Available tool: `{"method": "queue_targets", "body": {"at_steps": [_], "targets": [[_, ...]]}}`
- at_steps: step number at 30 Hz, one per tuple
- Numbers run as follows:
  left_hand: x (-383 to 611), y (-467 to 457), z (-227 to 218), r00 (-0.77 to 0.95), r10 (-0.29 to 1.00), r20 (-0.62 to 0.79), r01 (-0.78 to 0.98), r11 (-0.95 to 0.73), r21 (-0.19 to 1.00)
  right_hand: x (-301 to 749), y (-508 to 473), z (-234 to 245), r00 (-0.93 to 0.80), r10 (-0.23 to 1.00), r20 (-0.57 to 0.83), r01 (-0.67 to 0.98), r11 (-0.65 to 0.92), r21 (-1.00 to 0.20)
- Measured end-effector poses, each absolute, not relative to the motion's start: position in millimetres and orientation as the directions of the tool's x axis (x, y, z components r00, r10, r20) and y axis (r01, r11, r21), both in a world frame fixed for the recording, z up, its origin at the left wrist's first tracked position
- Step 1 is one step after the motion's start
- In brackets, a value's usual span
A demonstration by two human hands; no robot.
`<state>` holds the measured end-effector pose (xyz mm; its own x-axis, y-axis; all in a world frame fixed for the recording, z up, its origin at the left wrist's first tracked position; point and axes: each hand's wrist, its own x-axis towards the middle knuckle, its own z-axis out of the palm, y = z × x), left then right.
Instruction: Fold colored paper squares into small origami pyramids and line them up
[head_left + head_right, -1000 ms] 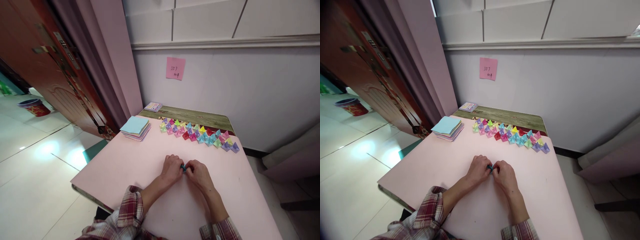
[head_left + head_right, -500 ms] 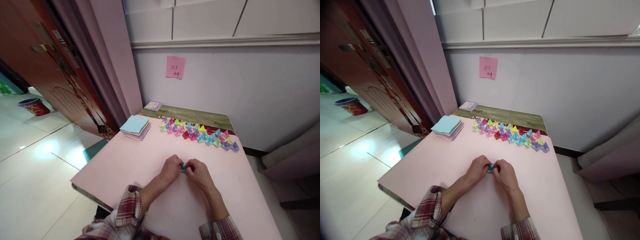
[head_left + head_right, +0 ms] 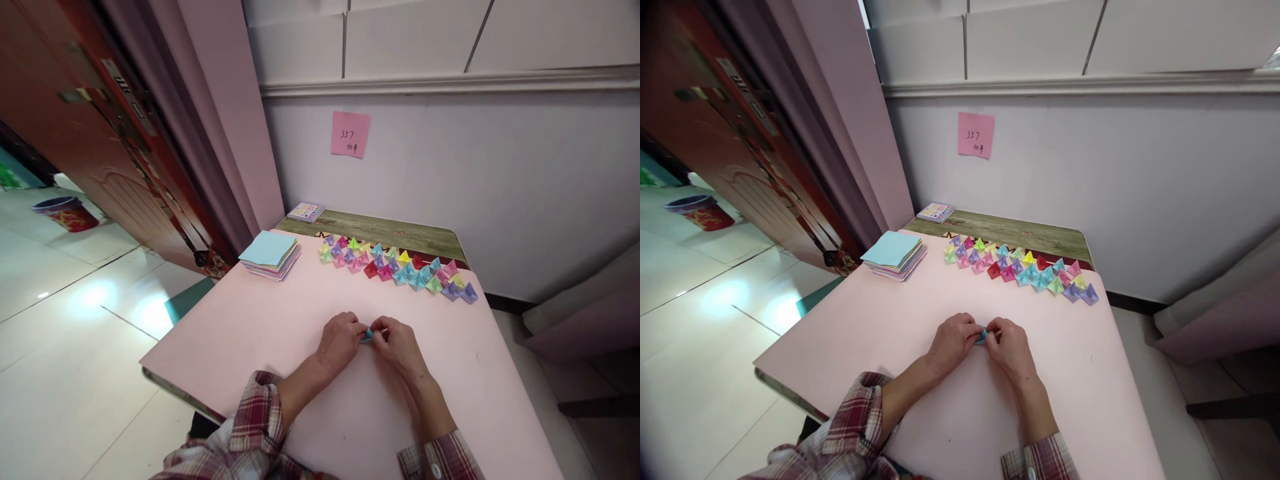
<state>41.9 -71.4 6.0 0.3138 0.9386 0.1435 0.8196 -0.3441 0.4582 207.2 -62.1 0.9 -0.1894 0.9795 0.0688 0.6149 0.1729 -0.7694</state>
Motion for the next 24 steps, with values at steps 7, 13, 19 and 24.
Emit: {"method": "queue_targets", "body": {"at_steps": [7, 13, 19, 24], "targets": [[45.3, -71.9, 10.9, 0.282, 0.952, 0.118, 0.848, -0.305, 0.433, 208.8, -61.2, -1.0, -0.185, 0.974, 0.128, 0.634, 0.218, -0.742], [51.4, -72.3, 23.2, 0.205, 0.978, 0.026, 0.930, -0.203, 0.305, 193.3, -68.5, -0.4, -0.182, 0.969, 0.169, 0.718, 0.248, -0.651], [47.6, -66.5, 26.9, 0.176, 0.980, -0.095, 0.932, -0.135, 0.338, 179.3, -75.8, -2.0, -0.059, 0.989, 0.137, 0.836, 0.124, -0.535], [42.3, -65.7, 20.2, 0.215, 0.975, -0.060, 0.906, -0.177, 0.384, 181.5, -73.9, -6.3, -0.079, 0.991, 0.111, 0.837, 0.127, -0.533]]}}
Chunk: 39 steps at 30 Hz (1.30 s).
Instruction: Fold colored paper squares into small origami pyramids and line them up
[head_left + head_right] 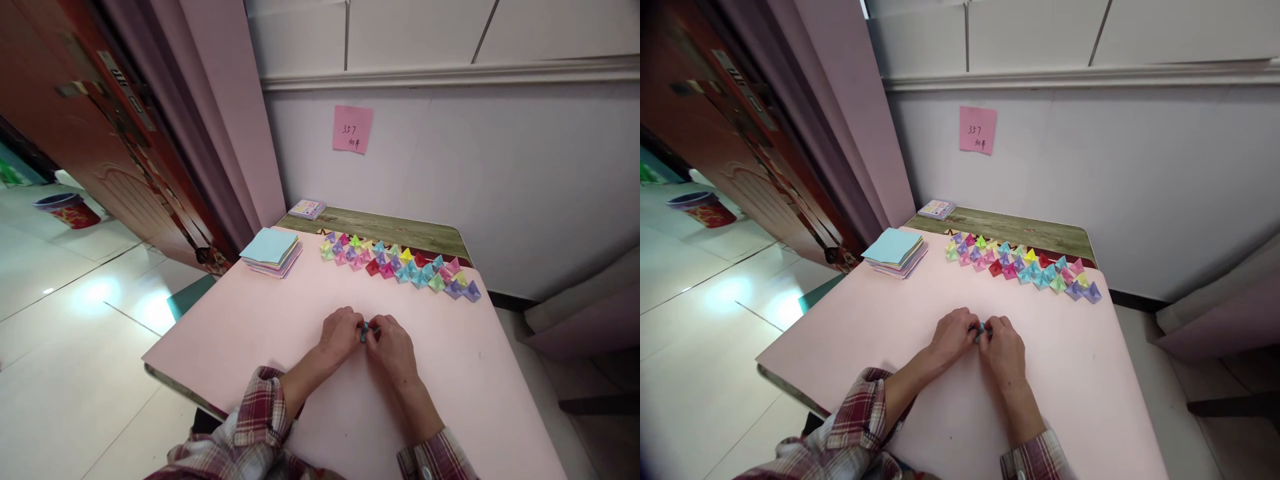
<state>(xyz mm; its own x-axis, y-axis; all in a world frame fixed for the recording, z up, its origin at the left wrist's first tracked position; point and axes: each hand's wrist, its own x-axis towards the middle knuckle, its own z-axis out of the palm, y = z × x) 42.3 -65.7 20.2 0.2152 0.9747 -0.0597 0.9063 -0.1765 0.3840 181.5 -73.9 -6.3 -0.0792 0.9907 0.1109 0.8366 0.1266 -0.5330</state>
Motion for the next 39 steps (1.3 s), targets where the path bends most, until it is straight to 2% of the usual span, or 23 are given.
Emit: {"method": "queue_targets", "body": {"at_steps": [7, 16, 28, 35, 39], "targets": [[41.8, -68.3, 19.6, 0.241, 0.970, -0.025, 0.908, -0.217, 0.359, 181.2, -74.6, -4.8, -0.089, 0.993, 0.074, 0.827, 0.116, -0.549], [52.2, -69.4, 25.2, 0.295, 0.955, 0.009, 0.936, -0.291, 0.200, 173.0, -79.7, -1.8, -0.103, 0.992, 0.078, 0.889, 0.127, -0.439], [46.4, -61.9, 22.0, 0.289, 0.956, -0.043, 0.926, -0.268, 0.267, 175.7, -76.3, -5.1, -0.124, 0.990, 0.065, 0.872, 0.140, -0.469], [50.4, -65.9, 24.4, 0.317, 0.947, 0.055, 0.916, -0.321, 0.241, 175.2, -76.0, -10.3, -0.124, 0.983, 0.134, 0.849, 0.175, -0.499], [46.4, -65.4, 24.8, 0.314, 0.948, 0.046, 0.908, -0.314, 0.277, 178.0, -75.6, -6.6, -0.102, 0.986, 0.132, 0.828, 0.158, -0.538]]}}
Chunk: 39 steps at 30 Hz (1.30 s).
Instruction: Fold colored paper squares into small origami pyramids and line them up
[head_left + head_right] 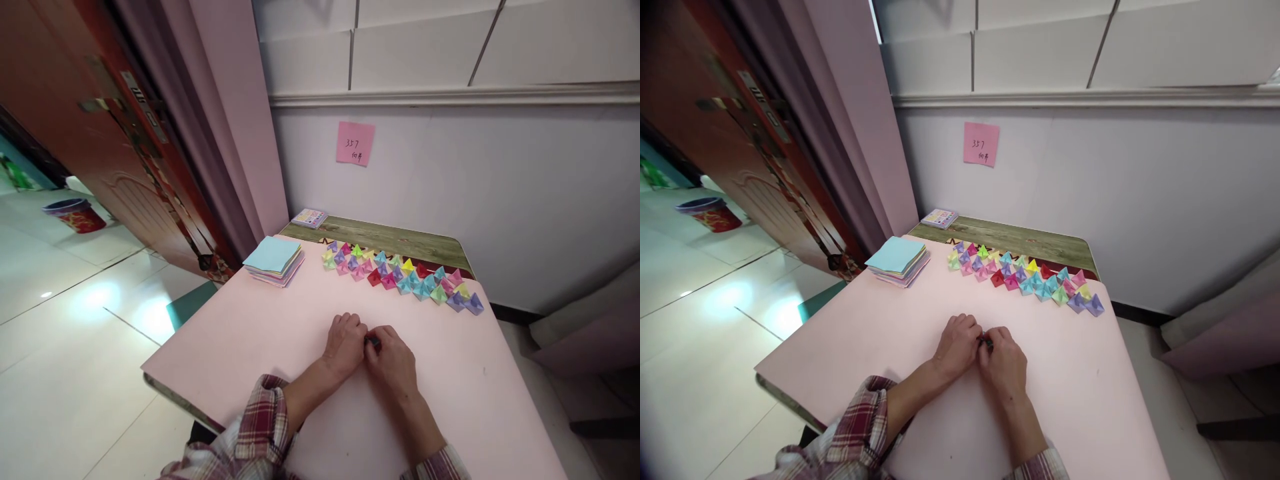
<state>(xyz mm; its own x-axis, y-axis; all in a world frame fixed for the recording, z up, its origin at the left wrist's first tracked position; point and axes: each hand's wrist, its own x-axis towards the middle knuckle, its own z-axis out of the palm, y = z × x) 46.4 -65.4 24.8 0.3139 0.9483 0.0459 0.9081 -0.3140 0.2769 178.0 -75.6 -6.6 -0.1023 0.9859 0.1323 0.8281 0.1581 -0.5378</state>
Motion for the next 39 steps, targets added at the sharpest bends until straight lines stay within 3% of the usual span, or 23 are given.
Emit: {"method": "queue_targets", "body": {"at_steps": [6, 13, 21, 27, 29, 32, 35, 39], "targets": [[35.3, -62.0, 20.6, 0.359, 0.933, 0.043, 0.872, -0.351, 0.341, 179.5, -75.0, -2.9, -0.163, 0.974, 0.154, 0.849, 0.219, -0.482], [30.7, -59.8, 14.5, 0.336, 0.942, 0.022, 0.837, -0.309, 0.452, 175.8, -75.1, 0.5, -0.152, 0.977, 0.150, 0.842, 0.207, -0.498], [27.3, -56.9, 8.4, 0.374, 0.926, 0.045, 0.787, -0.343, 0.513, 171.7, -78.0, 3.7, -0.182, 0.941, 0.285, 0.859, 0.293, -0.419], [8.1, -50.5, 18.0, 0.236, 0.966, 0.107, 0.835, -0.258, 0.486, 170.4, -74.1, -5.8, -0.067, 0.919, 0.389, 0.729, 0.311, -0.609], [-6.2, -37.8, 25.2, 0.118, 0.985, 0.127, 0.875, -0.164, 0.456, 172.4, -70.3, -13.0, 0.037, 0.931, 0.363, 0.670, 0.246, -0.700], [-29.2, -9.6, 34.1, -0.107, 0.993, 0.041, 0.902, 0.079, 0.425, 176.2, -65.2, -22.6, 0.153, 0.957, 0.248, 0.586, 0.114, -0.802], [-43.3, 20.2, 38.5, -0.209, 0.978, 0.019, 0.898, 0.184, 0.401, 177.9, -63.2, -26.7, 0.186, 0.967, 0.173, 0.548, 0.044, -0.835], [-40.2, 50.2, 39.3, -0.263, 0.965, 0.011, 0.897, 0.240, 0.372, 177.3, -64.0, -27.0, 0.170, 0.970, 0.172, 0.551, 0.051, -0.833]]}}
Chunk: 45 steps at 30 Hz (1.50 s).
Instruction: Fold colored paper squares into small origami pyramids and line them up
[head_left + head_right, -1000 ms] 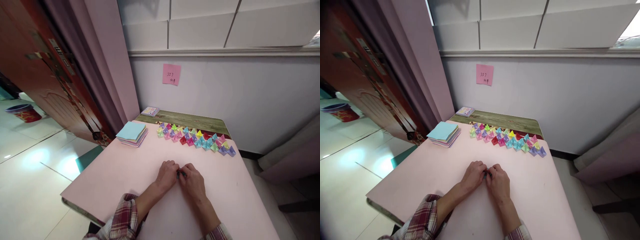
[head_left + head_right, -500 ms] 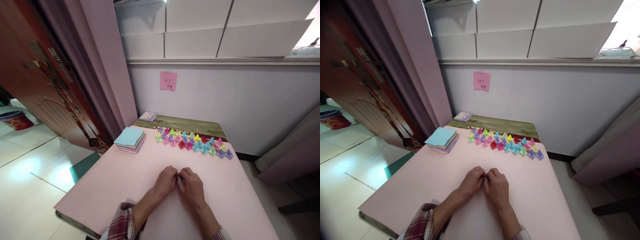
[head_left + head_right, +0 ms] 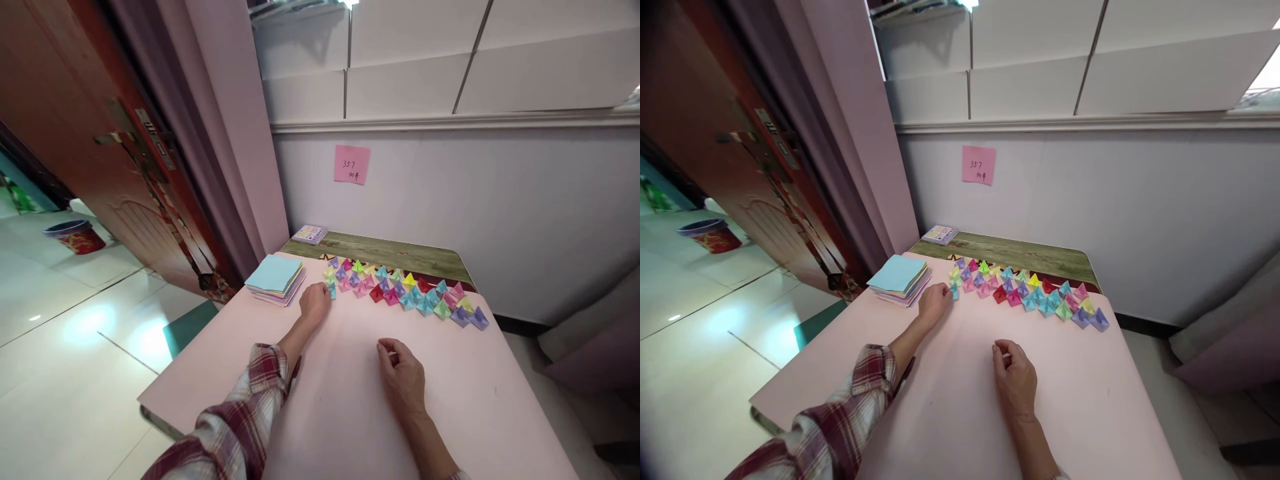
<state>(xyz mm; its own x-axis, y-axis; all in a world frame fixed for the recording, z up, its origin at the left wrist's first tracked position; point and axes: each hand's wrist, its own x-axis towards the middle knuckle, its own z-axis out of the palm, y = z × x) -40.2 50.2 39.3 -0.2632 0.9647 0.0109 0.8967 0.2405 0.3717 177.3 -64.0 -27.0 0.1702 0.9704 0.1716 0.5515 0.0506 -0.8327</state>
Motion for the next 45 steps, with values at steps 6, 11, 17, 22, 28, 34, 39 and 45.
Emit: {"method": "queue_targets", "body": {"at_steps": [6, 11, 17, 22, 28, 34, 39, 45], "targets": [[-22.6, 72.0, 35.4, -0.280, 0.960, 0.004, 0.907, 0.263, 0.330, 177.2, -63.1, -27.3, 0.161, 0.972, 0.171, 0.548, 0.056, -0.835], [-24.4, 79.7, 30.1, -0.285, 0.958, -0.004, 0.908, 0.272, 0.319, 177.2, -61.6, -27.0, 0.148, 0.978, 0.146, 0.547, 0.042, -0.836], [-34.4, 83.3, 24.2, -0.277, 0.961, -0.011, 0.898, 0.263, 0.353, 177.8, -61.1, -30.8, 0.139, 0.980, 0.140, 0.542, 0.043, -0.839], [-42.3, 81.2, 31.3, -0.267, 0.963, 0.031, 0.881, 0.231, 0.413, 179.1, -62.0, -33.9, 0.141, 0.978, 0.157, 0.526, 0.060, -0.849], [-62.8, 77.3, 49.2, -0.165, 0.974, 0.152, 0.866, 0.070, 0.494, 176.0, -64.6, -34.4, 0.162, 0.971, 0.175, 0.546, 0.060, -0.836], [-68.8, 71.2, 23.6, -0.047, 0.991, 0.129, 0.844, -0.029, 0.536, 171.5, -65.1, -32.2, 0.159, 0.961, 0.228, 0.592, 0.092, -0.801], [-64.7, 73.7, 0.6, -0.032, 0.990, 0.139, 0.823, -0.053, 0.566, 169.5, -63.4, -31.2, 0.154, 0.963, 0.223, 0.618, 0.082, -0.782], [-63.6, 79.1, -7.8, -0.032, 0.986, 0.164, 0.800, -0.073, 0.595, 164.7, -61.7, -26.7, 0.140, 0.966, 0.215, 0.652, 0.074, -0.755]]}}
